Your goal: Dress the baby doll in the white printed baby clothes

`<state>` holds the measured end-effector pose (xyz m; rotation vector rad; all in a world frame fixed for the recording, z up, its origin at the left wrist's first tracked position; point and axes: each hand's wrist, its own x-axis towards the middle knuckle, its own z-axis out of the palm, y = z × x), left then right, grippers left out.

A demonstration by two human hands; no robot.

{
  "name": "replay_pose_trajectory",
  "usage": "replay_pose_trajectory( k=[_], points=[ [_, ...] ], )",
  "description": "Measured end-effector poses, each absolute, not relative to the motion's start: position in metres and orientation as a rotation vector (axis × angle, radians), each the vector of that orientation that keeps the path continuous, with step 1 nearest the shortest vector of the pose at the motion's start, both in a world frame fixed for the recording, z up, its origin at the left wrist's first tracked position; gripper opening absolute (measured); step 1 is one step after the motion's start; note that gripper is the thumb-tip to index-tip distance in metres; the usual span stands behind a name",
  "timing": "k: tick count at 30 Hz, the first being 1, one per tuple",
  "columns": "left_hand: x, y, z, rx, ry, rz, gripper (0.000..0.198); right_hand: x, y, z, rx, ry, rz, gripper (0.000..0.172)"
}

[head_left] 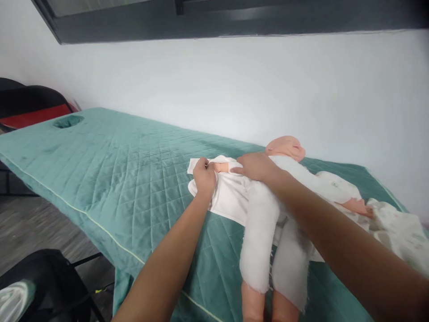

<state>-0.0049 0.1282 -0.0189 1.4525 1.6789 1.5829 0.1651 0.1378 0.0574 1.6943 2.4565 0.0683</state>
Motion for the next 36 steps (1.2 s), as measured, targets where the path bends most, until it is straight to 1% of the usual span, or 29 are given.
replay_pose_trajectory(
  k=[4, 7, 10, 12, 14, 16, 18, 20, 21, 22, 24, 27, 31, 36],
  points=[
    [-0.002, 0.126, -0.023, 1.868, 1.742, 1.463, 0.023, 0.159, 0.14, 0.051, 1.719, 2.487, 0.101, 0.049],
    [0.0, 0.123, -0.024, 2.196, 1.707, 1.363, 0.021, 0.159, 0.142, 0.052, 1.751, 2.575, 0.156, 0.044],
    [0.001, 0.12, -0.021, 2.38, 1.654, 1.288, 0.029, 0.17, 0.135, 0.059, 1.903, 2.692, 0.118, 0.039],
    [0.001, 0.12, -0.02, 2.339, 1.754, 1.258, 0.033, 0.184, 0.119, 0.061, 2.177, 2.785, 0.022, 0.037],
    [0.0, 0.12, -0.019, 2.197, 1.93, 1.218, 0.03, 0.2, 0.096, 0.056, 2.57, 2.809, -0.081, 0.035],
    [0.001, 0.122, -0.019, 2.068, 2.086, 1.147, 0.028, 0.218, 0.069, 0.045, 3.012, 2.713, -0.116, 0.031],
    [0.002, 0.123, -0.019, 2.018, 2.182, 1.066, 0.033, 0.234, 0.046, 0.03, 3.384, 2.558, -0.12, 0.032],
    [0.003, 0.123, -0.019, 2.017, 2.221, 1.0, 0.035, 0.249, 0.031, 0.017, 3.661, 2.254, -0.373, 0.037],
    [0.004, 0.123, -0.019, 2.026, 2.219, 0.982, 0.034, 0.255, 0.028, 0.012, 3.726, 2.075, -0.531, 0.038],
    [0.004, 0.123, -0.018, 2.039, 2.204, 0.974, 0.032, 0.261, 0.026, 0.008, 3.747, 1.908, -0.662, 0.038],
    [0.004, 0.122, -0.018, 2.073, 2.146, 0.978, 0.028, 0.269, 0.027, 0.005, 3.703, 1.701, -0.766, 0.041],
    [0.003, 0.122, -0.017, 2.1, 2.087, 1.014, 0.026, 0.273, 0.03, 0.008, 3.621, 1.655, -0.713, 0.051],
    [0.003, 0.122, -0.016, 2.12, 2.158, 1.001, 0.027, 0.272, 0.03, 0.013, 3.548, 1.623, -0.694, 0.064],
    [0.004, 0.122, -0.015, 2.169, 2.2, 0.972, 0.025, 0.271, 0.029, 0.005, 3.551, 1.564, -0.92, 0.066]
  ],
)
